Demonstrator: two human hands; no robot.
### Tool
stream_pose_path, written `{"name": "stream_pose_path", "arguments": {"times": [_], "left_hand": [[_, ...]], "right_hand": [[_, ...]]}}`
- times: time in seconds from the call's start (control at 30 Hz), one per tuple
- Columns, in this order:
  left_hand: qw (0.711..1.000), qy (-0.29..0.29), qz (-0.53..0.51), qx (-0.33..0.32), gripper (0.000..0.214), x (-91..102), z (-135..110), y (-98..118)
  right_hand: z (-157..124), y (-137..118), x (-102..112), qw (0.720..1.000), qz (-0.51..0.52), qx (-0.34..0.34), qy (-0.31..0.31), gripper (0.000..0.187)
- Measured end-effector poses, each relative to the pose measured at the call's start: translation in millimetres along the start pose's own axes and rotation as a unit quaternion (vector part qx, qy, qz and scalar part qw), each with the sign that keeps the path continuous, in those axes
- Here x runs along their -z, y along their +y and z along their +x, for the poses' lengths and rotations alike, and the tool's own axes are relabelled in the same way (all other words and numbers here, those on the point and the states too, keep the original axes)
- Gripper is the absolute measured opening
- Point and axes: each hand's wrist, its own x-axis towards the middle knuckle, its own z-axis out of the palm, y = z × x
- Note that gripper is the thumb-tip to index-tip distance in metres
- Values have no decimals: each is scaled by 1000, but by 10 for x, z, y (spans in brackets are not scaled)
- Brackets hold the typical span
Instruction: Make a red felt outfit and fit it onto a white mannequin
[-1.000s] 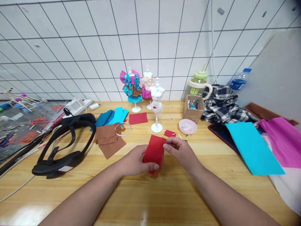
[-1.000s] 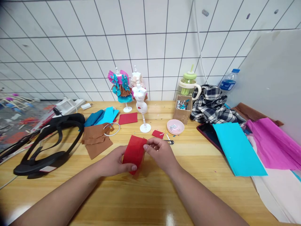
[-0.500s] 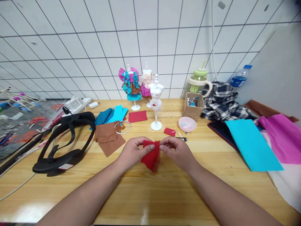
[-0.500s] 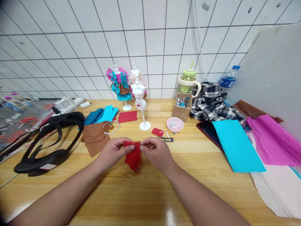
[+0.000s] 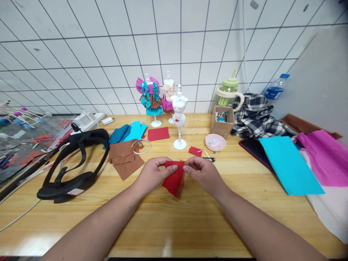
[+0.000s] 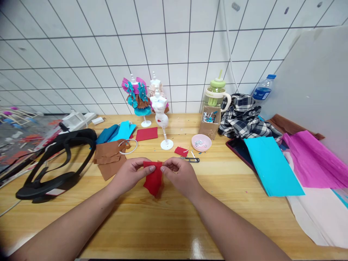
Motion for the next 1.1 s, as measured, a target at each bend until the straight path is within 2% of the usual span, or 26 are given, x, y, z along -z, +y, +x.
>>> {"name": "stream_pose_path", "arguments": {"times": [0.23,0.4,0.5,0.57,0.73,0.83,0.93,1.0,1.1], "left_hand": [[998,-6,-55,27,32,27,7,-68],[995,-11,-86,46,32,6,6,-49],[992,-10,-120,46,35,1,10,-30],[987,-37,-147,43,38,2,11,-22],[971,-178,-146,71,36,-29,-13,-42],[965,-199,-146,89,34,-75,-41,-50],[965,-157,-191,92,37,-101,-48,-44],[966,-98,-224,88,43,-93,-33,-50],[971,-7,-228,75,49,-60,0,-78]], "right_hand": [[11,15,6,1000,11,-11,-24,24],[21,38,-1,1000,-21,-12,-15,18],[21,36,4,1000,1,-23,-18,20],[22,28,8,998,36,-32,-28,23],[43,2,36,990,120,-67,-32,33],[58,7,66,985,153,-82,-13,35],[56,25,82,973,195,-115,-34,39],[43,35,69,966,206,-138,-72,45],[18,43,12,971,166,-137,-108,42]]}}
